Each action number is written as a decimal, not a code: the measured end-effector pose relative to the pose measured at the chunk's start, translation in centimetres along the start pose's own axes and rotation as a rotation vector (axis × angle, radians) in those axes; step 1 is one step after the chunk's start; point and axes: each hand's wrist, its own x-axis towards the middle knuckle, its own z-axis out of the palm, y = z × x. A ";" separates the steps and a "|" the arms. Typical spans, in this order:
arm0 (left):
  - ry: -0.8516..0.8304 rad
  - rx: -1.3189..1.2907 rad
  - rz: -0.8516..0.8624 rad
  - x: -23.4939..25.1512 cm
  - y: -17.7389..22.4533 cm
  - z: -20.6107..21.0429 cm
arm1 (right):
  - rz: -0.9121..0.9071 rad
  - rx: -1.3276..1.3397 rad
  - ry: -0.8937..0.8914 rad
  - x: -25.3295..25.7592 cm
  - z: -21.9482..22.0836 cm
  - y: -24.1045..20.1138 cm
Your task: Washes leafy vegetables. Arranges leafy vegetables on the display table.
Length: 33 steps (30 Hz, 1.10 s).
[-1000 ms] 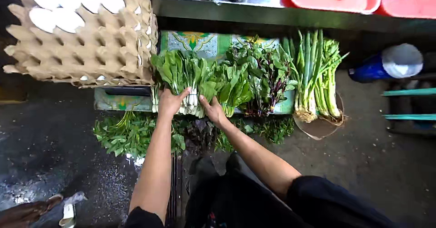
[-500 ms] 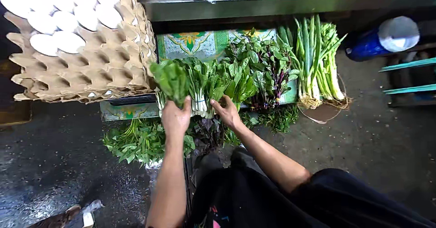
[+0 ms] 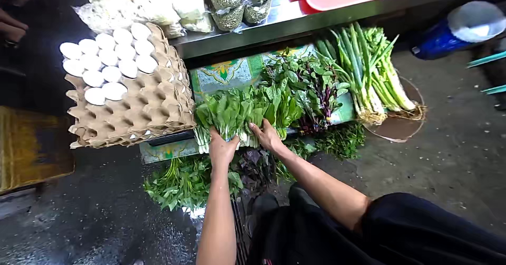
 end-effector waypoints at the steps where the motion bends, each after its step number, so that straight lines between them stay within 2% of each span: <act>1: 0.015 0.012 -0.006 0.9 -0.4 0.8 | 0.010 -0.012 0.005 0.5 0.1 -0.1; 6: 0.123 0.014 0.041 0.7 0.4 1.1 | 0.079 -0.071 -0.008 1.3 -0.6 -1.6; 11: 0.380 -0.354 0.190 0.0 -2.1 2.4 | -0.018 -0.027 -0.015 0.5 -1.6 -0.1; 15: 0.478 -0.417 0.185 -2.0 -1.2 2.6 | -0.066 -0.001 -0.015 -0.1 -2.5 0.8; 19: 0.309 -0.082 0.113 -0.9 -0.2 3.8 | -0.076 -0.006 0.020 -0.5 -2.6 1.1; 21: 0.297 0.055 0.099 0.2 -0.2 4.3 | -0.081 -0.012 0.032 -0.6 -2.5 1.2; 27: 0.395 -0.147 0.205 -1.3 -1.5 4.4 | -0.105 0.088 0.030 -1.1 -3.0 1.9; 33: 0.281 0.191 0.037 -2.4 -1.0 5.4 | -0.086 0.041 0.068 -0.6 -2.5 1.6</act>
